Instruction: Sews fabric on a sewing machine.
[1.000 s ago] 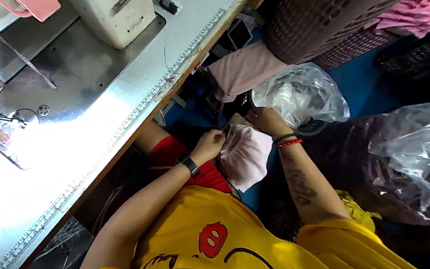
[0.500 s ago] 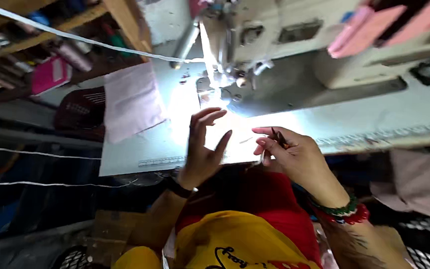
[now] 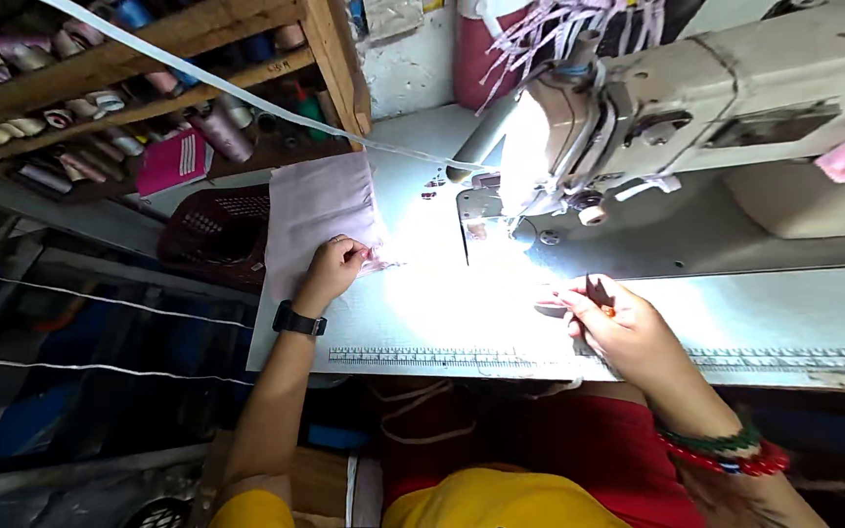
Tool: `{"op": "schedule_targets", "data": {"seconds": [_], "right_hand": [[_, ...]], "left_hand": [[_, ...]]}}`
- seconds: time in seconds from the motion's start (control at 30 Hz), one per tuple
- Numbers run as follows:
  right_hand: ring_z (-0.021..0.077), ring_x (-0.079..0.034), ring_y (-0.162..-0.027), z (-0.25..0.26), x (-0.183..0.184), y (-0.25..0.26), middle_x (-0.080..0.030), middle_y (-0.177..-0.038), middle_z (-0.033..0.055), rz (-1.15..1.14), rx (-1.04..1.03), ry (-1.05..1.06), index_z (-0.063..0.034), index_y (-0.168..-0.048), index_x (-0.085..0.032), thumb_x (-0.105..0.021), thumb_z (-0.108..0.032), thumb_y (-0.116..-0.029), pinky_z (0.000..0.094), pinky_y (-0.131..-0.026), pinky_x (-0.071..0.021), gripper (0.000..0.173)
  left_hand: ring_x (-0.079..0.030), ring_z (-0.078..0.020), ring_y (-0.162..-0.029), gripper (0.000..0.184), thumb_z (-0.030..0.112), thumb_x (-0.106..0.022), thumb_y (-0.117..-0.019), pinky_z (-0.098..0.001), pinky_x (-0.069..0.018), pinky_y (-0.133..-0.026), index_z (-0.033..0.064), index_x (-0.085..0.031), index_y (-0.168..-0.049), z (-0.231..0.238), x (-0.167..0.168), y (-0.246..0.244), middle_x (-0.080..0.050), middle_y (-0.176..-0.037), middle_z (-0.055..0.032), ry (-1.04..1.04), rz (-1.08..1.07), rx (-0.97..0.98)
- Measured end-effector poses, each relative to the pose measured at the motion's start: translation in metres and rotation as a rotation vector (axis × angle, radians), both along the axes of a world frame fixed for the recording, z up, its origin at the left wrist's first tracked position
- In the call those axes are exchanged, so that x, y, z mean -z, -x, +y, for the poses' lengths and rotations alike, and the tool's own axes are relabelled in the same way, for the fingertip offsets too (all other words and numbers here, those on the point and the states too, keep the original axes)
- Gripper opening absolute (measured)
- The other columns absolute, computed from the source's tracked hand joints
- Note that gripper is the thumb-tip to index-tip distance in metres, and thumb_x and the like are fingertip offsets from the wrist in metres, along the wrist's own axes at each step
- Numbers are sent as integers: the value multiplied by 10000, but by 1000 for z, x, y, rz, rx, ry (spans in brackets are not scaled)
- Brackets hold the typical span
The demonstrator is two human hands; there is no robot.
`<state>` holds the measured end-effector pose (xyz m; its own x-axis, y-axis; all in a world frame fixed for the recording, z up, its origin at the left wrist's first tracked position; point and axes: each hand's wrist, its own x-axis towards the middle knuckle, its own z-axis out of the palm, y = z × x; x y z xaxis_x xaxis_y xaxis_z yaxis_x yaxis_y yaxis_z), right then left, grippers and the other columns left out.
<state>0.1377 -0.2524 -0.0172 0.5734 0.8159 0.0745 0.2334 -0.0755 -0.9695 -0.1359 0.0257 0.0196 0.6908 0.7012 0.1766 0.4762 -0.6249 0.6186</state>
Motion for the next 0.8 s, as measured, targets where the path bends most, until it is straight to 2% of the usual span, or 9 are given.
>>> {"op": "schedule_targets", "data": {"seconds": [0.1, 0.2, 0.3, 0.4, 0.47, 0.53, 0.63, 0.7, 0.8], "right_hand": [[-67, -576, -676, -2, 5, -1, -663, -848, -84, -24, 44, -30, -98, -1040, -687, -665, -211, -965, 107, -616, -485, 137], [-63, -554, -623, -4, 5, -1, -650, -819, -95, -2, 54, -47, -107, -1036, -684, -668, -209, -964, 108, -560, -466, 126], [-66, -578, -688, -4, 4, 0, -662, -877, -93, -18, 35, -103, -107, -1022, -702, -678, -209, -952, 98, -615, -485, 125], [-68, -612, -750, -5, 5, 1, -689, -916, -81, -17, 19, -129, -84, -1044, -701, -682, -171, -941, 99, -673, -515, 136], [-52, -621, -728, -7, 5, 1, -692, -899, -64, 10, 34, -93, -69, -1072, -696, -674, -165, -944, 115, -649, -525, 162], [-44, -596, -641, -6, 3, 1, -683, -827, -77, 48, 62, -78, -75, -1069, -686, -661, -173, -963, 121, -559, -488, 147], [-35, -552, -545, -4, -8, 1, -645, -776, -77, 149, 117, -60, -65, -1082, -628, -593, -164, -1022, 124, -475, -460, 122], [-36, -558, -546, -4, -20, 6, -696, -842, -77, 153, 65, -91, -87, -1107, -599, -547, -169, -1047, 125, -457, -438, 115], [-30, -618, -621, -3, -32, 23, -739, -1032, -46, 53, -221, -116, -97, -1125, -574, -455, -198, -1088, 144, -515, -496, 160]], "left_hand": [[-645, -134, -726, 127, 148, -740, -938, -315, -560, -693, 22, -723, -951, 0, -5, 3, -692, -885, -84, 129, -46, -41], [-629, -129, -710, 151, 168, -782, -908, -316, -541, -679, 31, -717, -918, 1, -6, 3, -690, -850, -68, 130, -55, -49], [-620, -125, -732, 171, 166, -691, -977, -318, -531, -710, 5, -719, -929, 2, -7, 4, -679, -867, -82, 102, -60, -22], [-542, -74, -634, 199, 195, -593, -1036, -255, -473, -611, 30, -702, -1010, 1, -12, 9, -643, -805, -47, 244, -83, -32], [-523, -55, -606, 194, 220, -582, -1043, -232, -460, -572, 61, -693, -1047, 1, -12, 13, -631, -791, -28, 311, -103, -42], [-550, -82, -655, 185, 208, -596, -1032, -266, -477, -616, 51, -692, -1023, -5, -16, 11, -637, -817, -45, 215, -103, -76], [-670, -218, -806, 132, 104, -628, -984, -401, -578, -735, -14, -687, -992, -44, -34, -4, -679, -951, -146, -137, 8, -18], [-678, -212, -792, 118, 130, -660, -952, -394, -589, -721, 25, -710, -932, -85, -29, -25, -681, -894, -110, -272, 78, 93], [-699, -205, -821, 206, 188, -569, -1010, -368, -591, -758, 44, -716, -1031, -162, -13, -58, -706, -918, -98, -120, 135, 397]]}}
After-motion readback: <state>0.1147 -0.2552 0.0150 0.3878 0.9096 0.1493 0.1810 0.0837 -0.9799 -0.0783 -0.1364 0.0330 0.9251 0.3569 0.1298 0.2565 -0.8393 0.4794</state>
